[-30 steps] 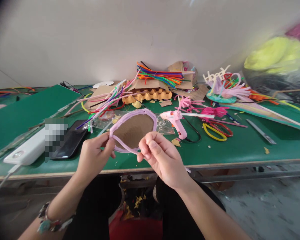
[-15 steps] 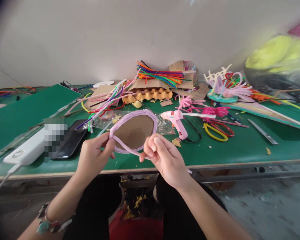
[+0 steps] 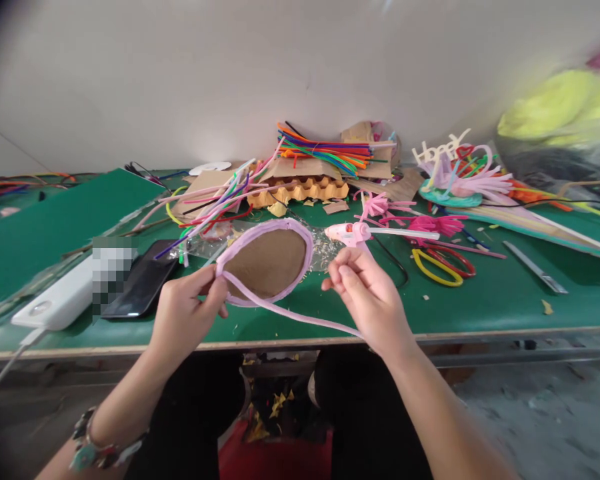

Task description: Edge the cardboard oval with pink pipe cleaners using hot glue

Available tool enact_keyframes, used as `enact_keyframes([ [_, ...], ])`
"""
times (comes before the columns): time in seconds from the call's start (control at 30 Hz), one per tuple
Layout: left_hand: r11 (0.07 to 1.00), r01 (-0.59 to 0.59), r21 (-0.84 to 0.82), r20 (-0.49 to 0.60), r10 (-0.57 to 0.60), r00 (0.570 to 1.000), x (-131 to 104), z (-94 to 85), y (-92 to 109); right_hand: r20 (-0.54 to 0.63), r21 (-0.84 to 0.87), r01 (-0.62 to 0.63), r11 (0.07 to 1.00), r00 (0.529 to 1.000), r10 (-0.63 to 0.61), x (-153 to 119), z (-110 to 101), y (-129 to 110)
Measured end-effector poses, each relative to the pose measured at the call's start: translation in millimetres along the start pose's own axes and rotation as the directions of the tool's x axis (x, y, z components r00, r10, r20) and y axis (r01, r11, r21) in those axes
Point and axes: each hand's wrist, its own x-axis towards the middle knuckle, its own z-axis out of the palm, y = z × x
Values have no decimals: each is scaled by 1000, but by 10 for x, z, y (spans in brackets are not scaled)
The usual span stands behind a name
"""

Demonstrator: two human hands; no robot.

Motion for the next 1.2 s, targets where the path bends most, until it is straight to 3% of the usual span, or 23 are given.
enact_keyframes([
  [0.17,1000,15,-1,5,-15,1000,9,-25,-2,-208,-341,-36,939,977,-38,116,-298,120],
  [0.27,1000,22,1,7,-22,1000,8,-30,9,-276,-449,-44,893,957,-92,140,-377,125],
  [0.4,1000,31,4,5,-31,1000,9,-29,12,-337,-470,-30,882,930,-149,147,-388,93],
  [0.83,1000,21,1,-1,-21,1000,8,-21,-3,-407,-362,-8,932,901,-151,190,-438,127],
  [1.2,999,35,-3,6,-35,999,4,-19,1,-428,-548,-149,823,896,-122,194,-426,70],
])
